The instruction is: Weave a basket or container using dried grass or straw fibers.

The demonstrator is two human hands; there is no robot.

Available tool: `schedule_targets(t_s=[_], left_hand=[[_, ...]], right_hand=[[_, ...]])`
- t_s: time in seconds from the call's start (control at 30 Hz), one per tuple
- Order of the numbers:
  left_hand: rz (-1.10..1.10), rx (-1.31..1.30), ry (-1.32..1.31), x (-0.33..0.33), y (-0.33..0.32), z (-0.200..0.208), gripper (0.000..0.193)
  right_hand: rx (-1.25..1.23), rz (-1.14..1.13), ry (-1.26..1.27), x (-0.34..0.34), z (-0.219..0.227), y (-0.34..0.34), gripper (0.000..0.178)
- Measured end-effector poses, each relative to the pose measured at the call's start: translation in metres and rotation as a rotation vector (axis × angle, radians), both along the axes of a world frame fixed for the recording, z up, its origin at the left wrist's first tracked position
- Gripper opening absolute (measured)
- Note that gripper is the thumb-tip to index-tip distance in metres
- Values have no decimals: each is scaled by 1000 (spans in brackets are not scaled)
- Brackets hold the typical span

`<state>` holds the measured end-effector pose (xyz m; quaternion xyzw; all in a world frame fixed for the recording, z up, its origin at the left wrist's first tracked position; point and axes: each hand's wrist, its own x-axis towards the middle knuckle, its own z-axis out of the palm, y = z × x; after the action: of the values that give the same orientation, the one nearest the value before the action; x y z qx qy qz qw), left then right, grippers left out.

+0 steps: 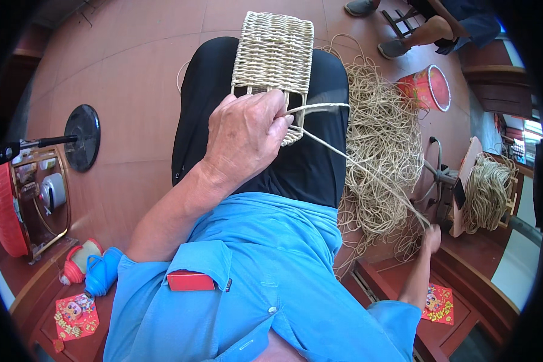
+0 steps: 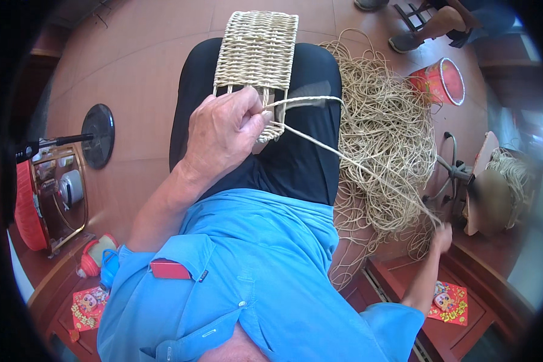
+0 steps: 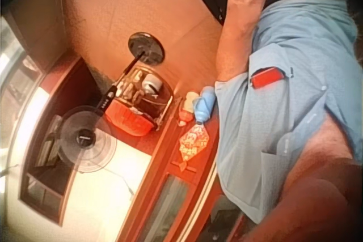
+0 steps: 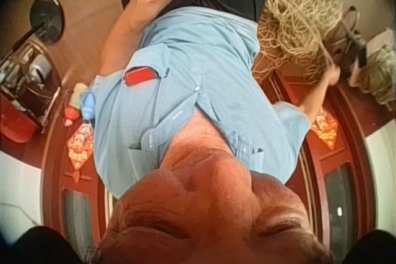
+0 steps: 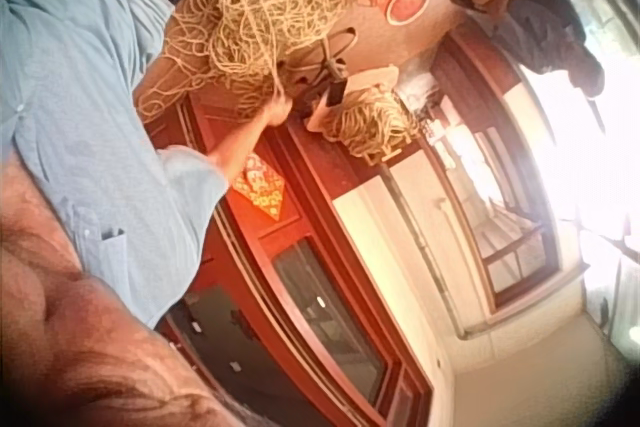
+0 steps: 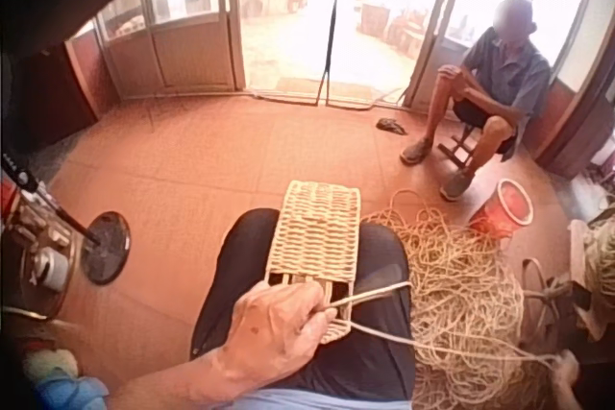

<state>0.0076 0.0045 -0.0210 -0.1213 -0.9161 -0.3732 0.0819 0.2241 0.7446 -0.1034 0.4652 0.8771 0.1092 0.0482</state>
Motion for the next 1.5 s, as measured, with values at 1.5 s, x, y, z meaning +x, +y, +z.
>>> schedule_targets(t_s=[1.5], left_hand=[[-60, 45, -34, -28, -1, 8, 22]], right_hand=[[-475, 1401, 529, -181, 88, -539, 41]])
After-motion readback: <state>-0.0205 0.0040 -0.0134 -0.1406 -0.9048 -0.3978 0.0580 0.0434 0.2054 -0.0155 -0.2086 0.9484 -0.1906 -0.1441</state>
